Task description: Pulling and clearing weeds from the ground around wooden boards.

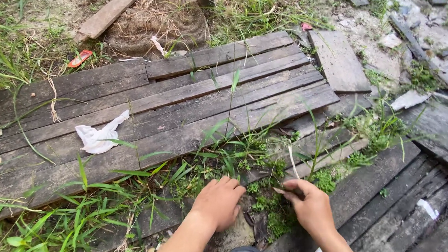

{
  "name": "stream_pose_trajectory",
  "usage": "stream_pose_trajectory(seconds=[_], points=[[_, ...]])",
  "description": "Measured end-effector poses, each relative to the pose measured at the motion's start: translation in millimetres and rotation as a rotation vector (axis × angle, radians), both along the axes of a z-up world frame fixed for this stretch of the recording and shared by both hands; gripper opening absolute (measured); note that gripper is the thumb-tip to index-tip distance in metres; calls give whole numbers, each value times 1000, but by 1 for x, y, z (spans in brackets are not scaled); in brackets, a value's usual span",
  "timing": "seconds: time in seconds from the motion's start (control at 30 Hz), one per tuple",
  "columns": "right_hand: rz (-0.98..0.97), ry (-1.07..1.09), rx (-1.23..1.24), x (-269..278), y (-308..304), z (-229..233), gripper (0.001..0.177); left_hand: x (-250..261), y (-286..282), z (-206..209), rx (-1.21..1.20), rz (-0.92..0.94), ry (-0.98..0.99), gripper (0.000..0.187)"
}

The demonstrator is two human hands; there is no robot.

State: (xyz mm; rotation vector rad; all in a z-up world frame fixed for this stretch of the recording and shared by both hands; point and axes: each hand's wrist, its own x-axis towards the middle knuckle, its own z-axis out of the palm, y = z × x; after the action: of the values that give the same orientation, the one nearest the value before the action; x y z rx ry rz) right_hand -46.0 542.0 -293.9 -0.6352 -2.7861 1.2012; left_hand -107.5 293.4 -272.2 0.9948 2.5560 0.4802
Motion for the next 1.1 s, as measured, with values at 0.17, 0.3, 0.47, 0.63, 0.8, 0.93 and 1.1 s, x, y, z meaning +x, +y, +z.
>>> stream_pose_trajectory(seconds=[0.17,0.3,0.47,0.63,0.8,0.93,1.1], points=[[0,34,-16,27,6,-15,19,12,12,15,5,12,6,34],[-60,14,41,37,14,7,20,26,22,26,24,1,-15,33],[192,-1,245,47,10,28,44,33,32,5,83,-1,-21,38],[359,15,466,56,-15,14,65,43,15,1,91,14,-75,40],[296,-91,534,52,-31,23,51,45,9,-17,191,-36,71,34],[305,-105,527,52,-25,5,39,40,16,-12,204,-34,108,30],[356,-54,518,44,-21,-11,27,38,20,-3,172,-36,98,29]])
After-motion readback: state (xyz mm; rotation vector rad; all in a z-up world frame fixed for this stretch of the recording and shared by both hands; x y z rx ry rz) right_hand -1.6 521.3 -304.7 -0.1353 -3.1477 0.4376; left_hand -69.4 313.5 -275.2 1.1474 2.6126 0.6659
